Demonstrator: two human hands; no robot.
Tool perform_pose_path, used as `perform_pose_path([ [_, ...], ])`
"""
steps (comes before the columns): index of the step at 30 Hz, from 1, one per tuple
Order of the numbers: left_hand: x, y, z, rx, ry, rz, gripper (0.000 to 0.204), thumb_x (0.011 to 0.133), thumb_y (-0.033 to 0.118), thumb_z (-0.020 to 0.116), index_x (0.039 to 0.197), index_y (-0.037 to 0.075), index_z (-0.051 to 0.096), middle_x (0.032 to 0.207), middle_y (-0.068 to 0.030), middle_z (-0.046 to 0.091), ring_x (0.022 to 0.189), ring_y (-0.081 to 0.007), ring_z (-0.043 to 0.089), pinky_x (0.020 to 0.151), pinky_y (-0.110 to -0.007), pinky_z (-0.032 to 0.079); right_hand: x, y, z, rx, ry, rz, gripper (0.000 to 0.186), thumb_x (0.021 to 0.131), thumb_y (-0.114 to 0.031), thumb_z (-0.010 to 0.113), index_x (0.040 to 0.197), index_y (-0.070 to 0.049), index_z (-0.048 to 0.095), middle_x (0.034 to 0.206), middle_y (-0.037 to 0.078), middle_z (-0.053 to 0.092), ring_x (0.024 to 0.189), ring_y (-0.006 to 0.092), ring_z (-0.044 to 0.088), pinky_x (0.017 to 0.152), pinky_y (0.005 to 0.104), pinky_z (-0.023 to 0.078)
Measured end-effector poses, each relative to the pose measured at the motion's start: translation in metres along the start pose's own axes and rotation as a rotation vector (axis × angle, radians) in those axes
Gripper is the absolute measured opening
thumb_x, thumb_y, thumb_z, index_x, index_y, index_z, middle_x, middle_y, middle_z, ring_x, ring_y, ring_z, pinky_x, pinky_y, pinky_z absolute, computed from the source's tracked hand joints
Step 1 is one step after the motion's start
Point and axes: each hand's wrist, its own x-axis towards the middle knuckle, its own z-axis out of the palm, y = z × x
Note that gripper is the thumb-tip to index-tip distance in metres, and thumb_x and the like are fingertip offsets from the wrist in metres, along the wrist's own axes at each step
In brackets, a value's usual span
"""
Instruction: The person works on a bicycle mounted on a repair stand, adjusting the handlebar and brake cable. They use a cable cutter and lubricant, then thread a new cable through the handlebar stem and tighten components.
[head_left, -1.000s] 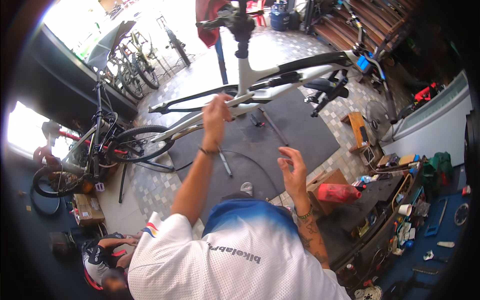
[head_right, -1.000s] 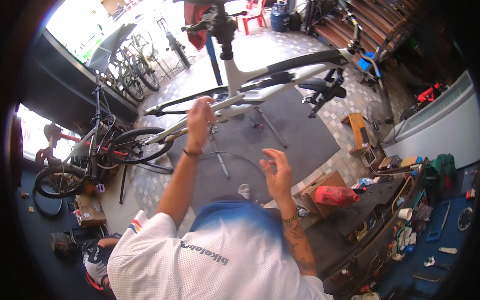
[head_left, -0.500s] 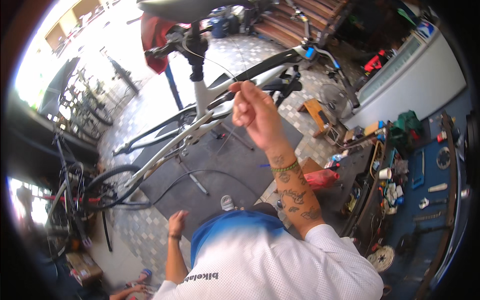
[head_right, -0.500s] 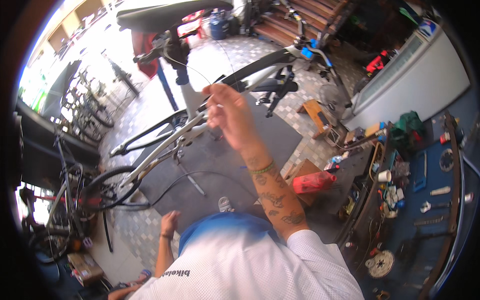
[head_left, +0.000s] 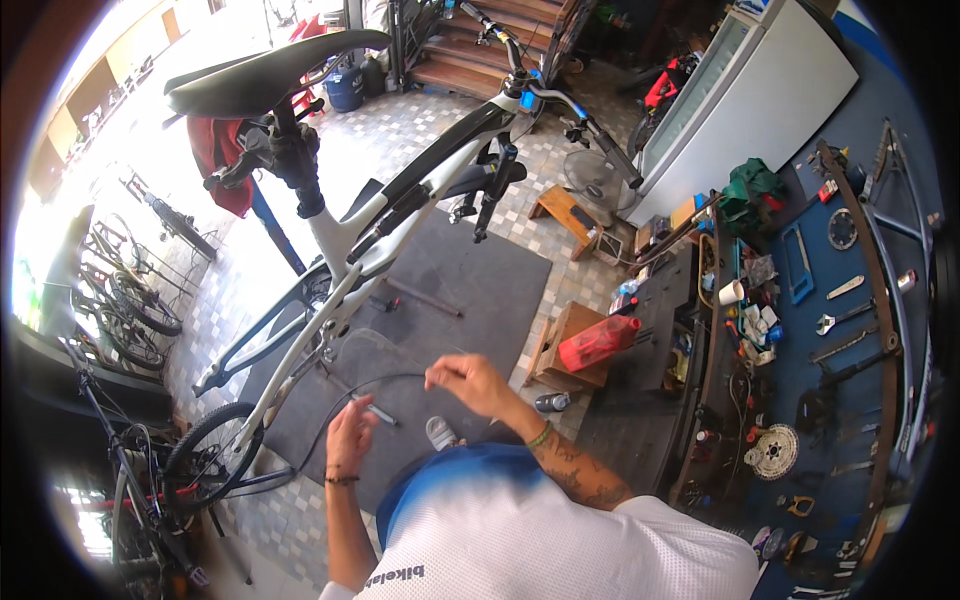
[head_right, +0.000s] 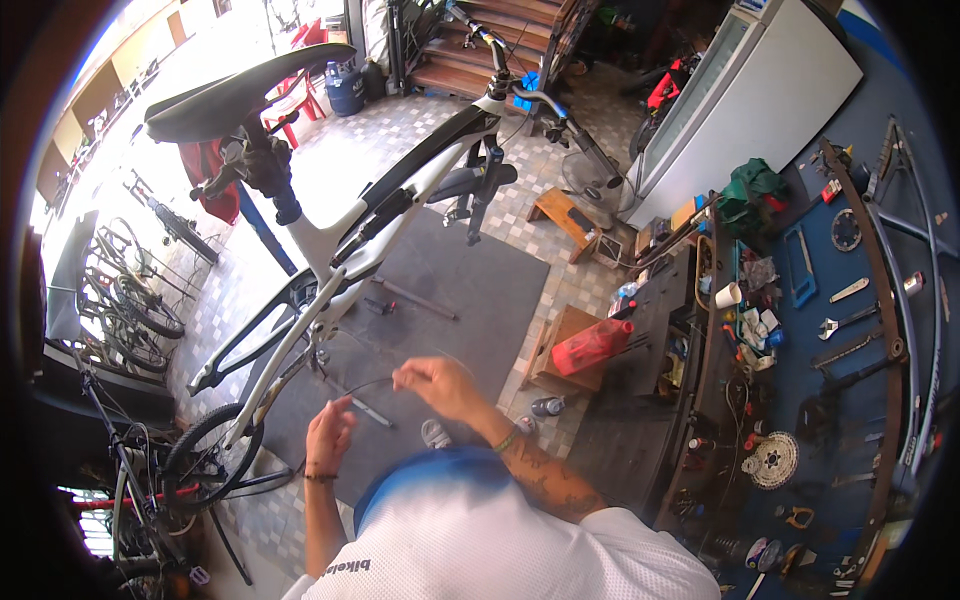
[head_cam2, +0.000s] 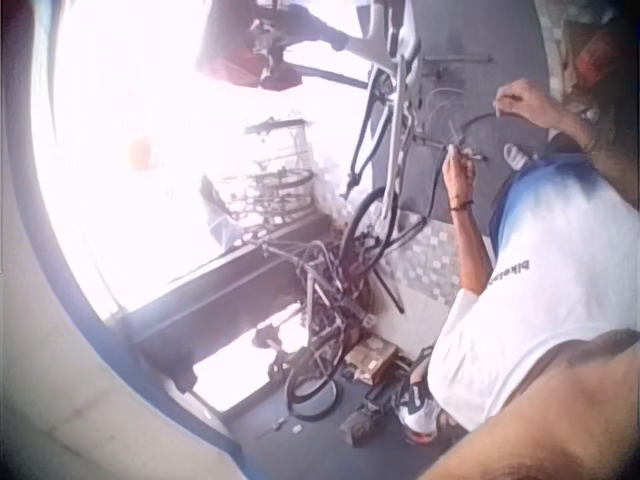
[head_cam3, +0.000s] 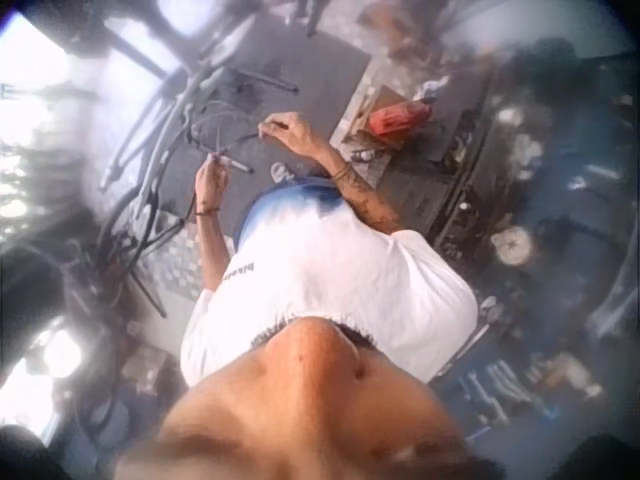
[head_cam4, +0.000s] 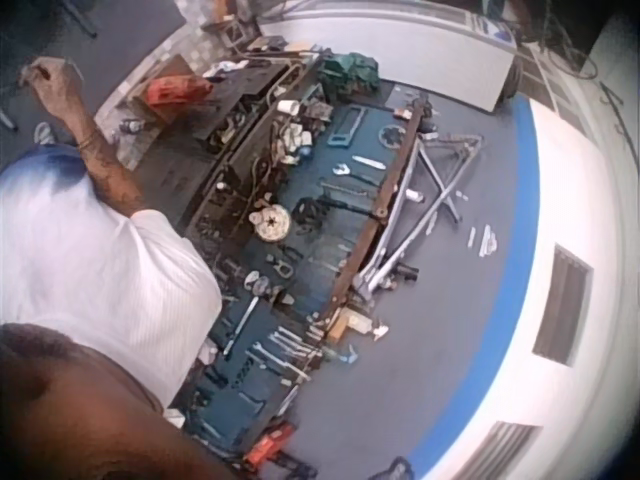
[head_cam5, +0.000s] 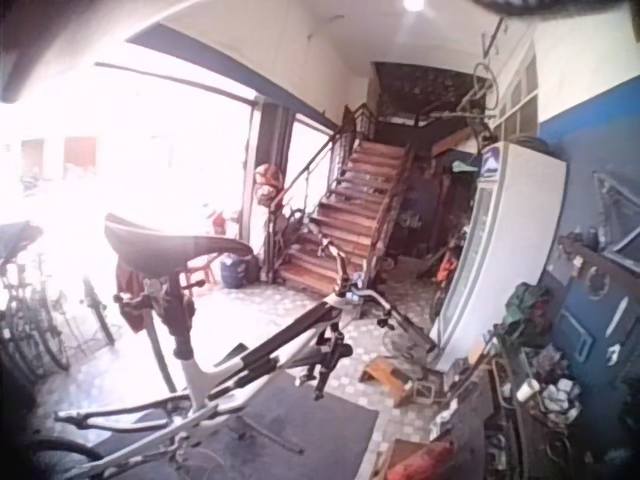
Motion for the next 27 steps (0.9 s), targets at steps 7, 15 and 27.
perform_pose_path([
  [7,0.020,0.045,0.103,0.116,-0.247,0.250,0.048,0.113,0.033,0.045,0.142,-0.003,0.056,0.088,-0.0120,0.071,0.050,-0.0065,0.041,0.045,-0.020,0.029,-0.037,-0.006,0.009,-0.101,0.042,0.181,0.030,0.106,-0.030,0.062,0.099,-0.004,0.075,0.068,0.003,0.062,0.063,0.0113,0.058,0.060,0.0304,0.046],
  [15,0.024,0.041,0.077,0.007,-0.161,0.128,0.053,0.113,0.048,0.044,0.127,0.001,0.064,0.087,-0.0096,0.071,0.055,-0.0068,0.046,0.045,-0.021,0.030,-0.060,0.020,-0.046,-0.281,0.204,0.363,0.030,0.106,-0.031,0.062,0.104,-0.004,0.076,0.071,0.005,0.068,0.065,0.0137,0.065,0.063,0.0316,0.052],
  [27,0.033,0.021,0.128,-0.043,-0.059,0.089,0.041,0.113,0.040,0.049,0.114,0.004,0.069,0.086,-0.0036,0.070,0.070,-0.0082,0.057,0.049,-0.021,0.035,-0.080,0.024,0.006,-0.109,-0.296,0.411,0.030,0.107,-0.028,0.057,0.114,-0.005,0.075,0.087,0.007,0.077,0.075,0.0178,0.072,0.071,0.0322,0.057],
])
